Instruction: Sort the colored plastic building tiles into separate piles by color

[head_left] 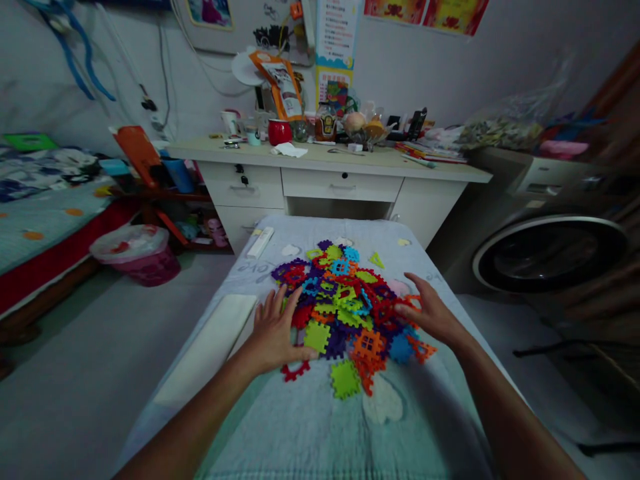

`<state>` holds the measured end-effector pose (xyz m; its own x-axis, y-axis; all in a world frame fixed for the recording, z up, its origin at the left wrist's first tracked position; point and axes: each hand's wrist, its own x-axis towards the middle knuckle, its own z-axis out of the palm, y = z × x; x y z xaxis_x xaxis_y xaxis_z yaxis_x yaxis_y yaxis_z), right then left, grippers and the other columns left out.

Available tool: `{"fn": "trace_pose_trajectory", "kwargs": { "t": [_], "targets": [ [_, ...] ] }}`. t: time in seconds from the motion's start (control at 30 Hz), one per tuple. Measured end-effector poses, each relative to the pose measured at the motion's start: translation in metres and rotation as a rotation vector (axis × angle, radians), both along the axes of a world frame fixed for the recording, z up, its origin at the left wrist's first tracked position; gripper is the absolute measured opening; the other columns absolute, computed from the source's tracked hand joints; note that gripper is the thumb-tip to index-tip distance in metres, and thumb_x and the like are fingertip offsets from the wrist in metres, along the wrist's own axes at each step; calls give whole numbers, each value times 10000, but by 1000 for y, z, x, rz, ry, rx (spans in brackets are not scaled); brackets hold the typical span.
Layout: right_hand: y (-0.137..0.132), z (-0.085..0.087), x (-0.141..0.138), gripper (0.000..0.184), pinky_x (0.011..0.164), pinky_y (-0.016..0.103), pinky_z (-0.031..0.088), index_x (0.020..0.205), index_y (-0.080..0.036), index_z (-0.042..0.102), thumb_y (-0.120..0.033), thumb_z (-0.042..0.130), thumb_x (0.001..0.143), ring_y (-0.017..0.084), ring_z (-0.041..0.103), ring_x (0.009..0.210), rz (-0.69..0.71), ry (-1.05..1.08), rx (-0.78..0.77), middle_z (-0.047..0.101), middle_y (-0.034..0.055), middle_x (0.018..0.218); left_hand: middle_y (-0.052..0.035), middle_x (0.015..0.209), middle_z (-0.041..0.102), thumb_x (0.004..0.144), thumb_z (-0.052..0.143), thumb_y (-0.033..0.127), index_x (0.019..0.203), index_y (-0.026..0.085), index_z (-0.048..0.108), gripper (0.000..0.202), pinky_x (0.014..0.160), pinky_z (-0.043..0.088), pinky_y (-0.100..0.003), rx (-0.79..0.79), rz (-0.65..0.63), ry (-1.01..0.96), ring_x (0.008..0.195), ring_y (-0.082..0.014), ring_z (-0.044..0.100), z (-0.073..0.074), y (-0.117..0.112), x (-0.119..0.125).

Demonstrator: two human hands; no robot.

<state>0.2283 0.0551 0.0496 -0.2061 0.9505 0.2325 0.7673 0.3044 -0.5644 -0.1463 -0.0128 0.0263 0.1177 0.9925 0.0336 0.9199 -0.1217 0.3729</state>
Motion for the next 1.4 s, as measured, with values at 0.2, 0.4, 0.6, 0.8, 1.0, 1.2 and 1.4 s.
{"fn": "trace_pose_trajectory", "kwargs": {
  "t": [0.2,0.4,0.6,0.8,1.0,1.2,1.4],
  "targets": [
    [-60,-57,38,1294,1109,623,276,1566,-216,184,-772,725,531,444,247,1436,27,-296,-131,260,220,1574,-193,1624,110,465,797,615,1555,266,111,1334,1113,131,-676,-71,11,75,1473,-454,113,-13,-6,11],
    [-39,-66,17,1234,1124,593,274,1564,-212,189,-733,724,582,421,258,1435,81,-270,-40,266,207,1569,-191,1583,230,517,784,564,1544,258,127,1258,1083,221,-635,82,34,25,1412,-412,287,-17,11,29],
    [-18,-50,-1,1036,1142,547,279,1529,-162,265,-534,732,683,380,302,1414,143,-126,23,314,211,1535,-182,1513,357,570,772,510,1516,234,223,1128,1089,223,-586,213,58,-7,1364,-388,354,-22,13,34],
    [0,-39,-25,898,1141,540,280,1482,-163,350,-325,692,667,350,379,1368,175,25,40,420,177,1472,-165,1510,377,580,762,450,1514,248,220,1099,1091,228,-551,252,35,-27,1357,-372,369,-23,11,34],
    [22,-34,-65,755,1137,489,319,1400,-197,444,-233,611,665,293,463,1308,94,225,52,524,127,1380,-155,1503,389,582,756,429,1514,243,222,1090,1094,232,-546,258,32,-35,1349,-376,376,-23,11,33],
    [38,-24,-99,685,1109,463,357,1355,-199,470,-252,646,695,277,498,1260,82,368,54,538,124,1351,-152,1499,393,580,762,439,1503,245,232,1082,1100,230,-540,257,32,-41,1352,-363,376,-21,10,34],
    [51,-10,-138,704,1091,441,383,1393,-210,439,-177,640,719,248,534,1219,178,348,56,551,110,1339,-172,1513,353,582,773,412,1529,238,94,1178,1113,238,-557,280,35,-116,1391,-363,339,-23,10,35]
  ]
}}
